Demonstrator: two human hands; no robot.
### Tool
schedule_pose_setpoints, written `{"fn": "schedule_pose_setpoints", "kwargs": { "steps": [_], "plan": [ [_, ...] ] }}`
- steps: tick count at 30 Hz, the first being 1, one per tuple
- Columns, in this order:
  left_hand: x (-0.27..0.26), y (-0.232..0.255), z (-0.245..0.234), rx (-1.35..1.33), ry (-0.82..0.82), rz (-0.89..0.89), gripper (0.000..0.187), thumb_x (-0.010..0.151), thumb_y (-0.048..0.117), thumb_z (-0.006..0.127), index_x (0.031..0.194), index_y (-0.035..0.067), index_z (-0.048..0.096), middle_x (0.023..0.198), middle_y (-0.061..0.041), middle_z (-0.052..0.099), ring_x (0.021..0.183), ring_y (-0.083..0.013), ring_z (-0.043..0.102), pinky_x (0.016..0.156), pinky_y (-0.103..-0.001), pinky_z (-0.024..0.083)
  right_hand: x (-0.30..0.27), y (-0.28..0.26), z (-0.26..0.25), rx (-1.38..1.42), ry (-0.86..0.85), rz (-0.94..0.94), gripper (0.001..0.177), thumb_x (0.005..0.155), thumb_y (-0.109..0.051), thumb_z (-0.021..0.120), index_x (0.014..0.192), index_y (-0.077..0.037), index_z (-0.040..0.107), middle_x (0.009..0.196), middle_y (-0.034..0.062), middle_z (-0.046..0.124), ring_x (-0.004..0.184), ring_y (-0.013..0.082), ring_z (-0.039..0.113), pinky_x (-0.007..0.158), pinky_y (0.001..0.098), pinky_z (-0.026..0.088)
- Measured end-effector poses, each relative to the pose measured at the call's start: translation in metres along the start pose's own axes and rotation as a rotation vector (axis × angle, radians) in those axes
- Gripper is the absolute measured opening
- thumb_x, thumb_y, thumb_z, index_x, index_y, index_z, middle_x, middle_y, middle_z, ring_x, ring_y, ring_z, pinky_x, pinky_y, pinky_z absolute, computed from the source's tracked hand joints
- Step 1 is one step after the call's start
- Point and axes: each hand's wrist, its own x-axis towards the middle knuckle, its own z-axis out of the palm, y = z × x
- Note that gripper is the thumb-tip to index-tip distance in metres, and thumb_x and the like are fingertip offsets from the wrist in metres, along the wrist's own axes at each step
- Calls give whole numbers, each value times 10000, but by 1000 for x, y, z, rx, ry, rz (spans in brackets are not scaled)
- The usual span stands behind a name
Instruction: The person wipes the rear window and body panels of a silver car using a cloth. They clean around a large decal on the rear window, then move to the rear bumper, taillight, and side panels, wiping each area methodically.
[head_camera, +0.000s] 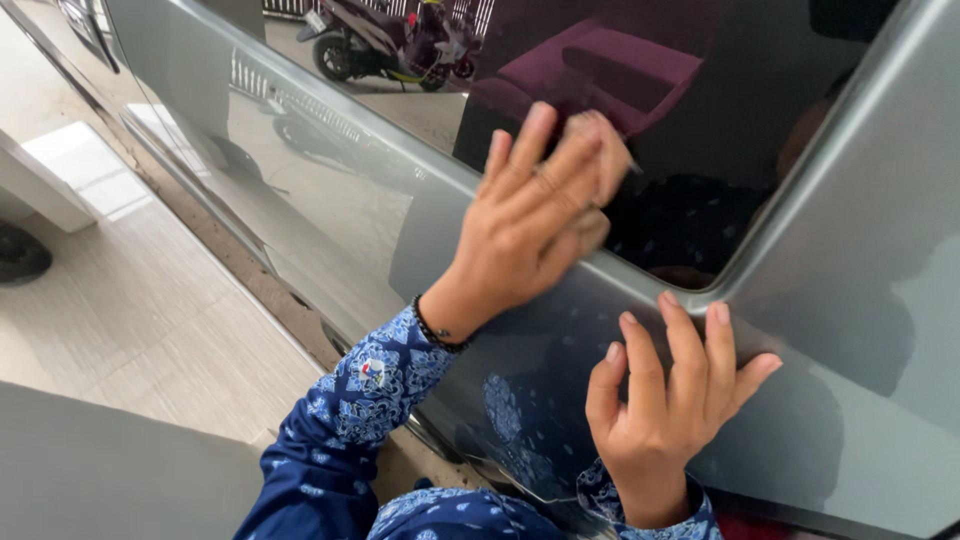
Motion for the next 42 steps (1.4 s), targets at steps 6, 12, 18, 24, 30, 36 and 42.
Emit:
{"fn": "schedule_pose_setpoints", "kwargs": {
  "steps": [6, 12, 18, 24, 30, 36, 42],
  "plan": [
    [-3, 5, 4, 4, 0, 7, 417, 962, 136, 670, 1379, 136, 662, 1566, -64, 484, 1569, -379, 270, 1315, -582, 173, 4, -3, 1, 13, 18, -7, 204, 993, -161, 655, 1115, -54, 776, 1353, 171, 671, 1455, 413, 435, 1272, 582, 36],
    [-13, 20, 9, -44, -149, 249, 459, 981, 144, 666, 1437, 201, 671, 1570, 8, 520, 1551, -316, 306, 1313, -540, 72, 6, -4, 1, 20, 26, 4, 201, 992, -168, 651, 1102, -53, 774, 1345, 164, 668, 1455, 410, 423, 1273, 582, 46],
    [3, 2, 6, 19, -13, 68, 423, 964, 125, 651, 1386, 126, 675, 1563, -51, 513, 1564, -370, 299, 1324, -545, 87, 5, -4, -2, 38, 18, 0, 195, 998, -159, 648, 1104, -54, 773, 1358, 167, 656, 1453, 428, 422, 1276, 582, 56],
    [22, 21, -5, 41, -85, 50, 498, 968, 116, 600, 1465, 95, 604, 1623, -81, 431, 1586, -377, 274, 1316, -564, 139, 9, -8, -5, 45, 22, 0, 193, 991, -146, 652, 1102, -53, 778, 1348, 164, 659, 1435, 430, 438, 1276, 579, 68],
    [61, 26, -9, 78, -183, 105, 499, 1014, 142, 582, 1506, 66, 546, 1626, -98, 371, 1559, -398, 224, 1301, -607, 172, 13, -11, -7, 40, 11, -4, 199, 988, -137, 654, 1118, -55, 779, 1367, 168, 652, 1447, 429, 413, 1270, 584, 63],
    [52, 28, -3, 111, -212, 289, 506, 1026, 94, 585, 1531, 117, 572, 1664, -41, 373, 1595, -328, 223, 1291, -570, 163, 21, -11, -23, 115, -45, -44, 226, 953, -123, 669, 1152, -56, 753, 1375, 185, 623, 1439, 444, 401, 1253, 609, 88],
    [30, 25, -13, -25, -331, 389, 467, 1013, 66, 588, 1463, 169, 657, 1625, -22, 448, 1566, -297, 307, 1303, -549, 198, 15, 10, -55, 108, -131, -164, 245, 932, -105, 689, 1165, -45, 736, 1375, 195, 606, 1438, 459, 383, 1236, 635, 206]
  ]
}}
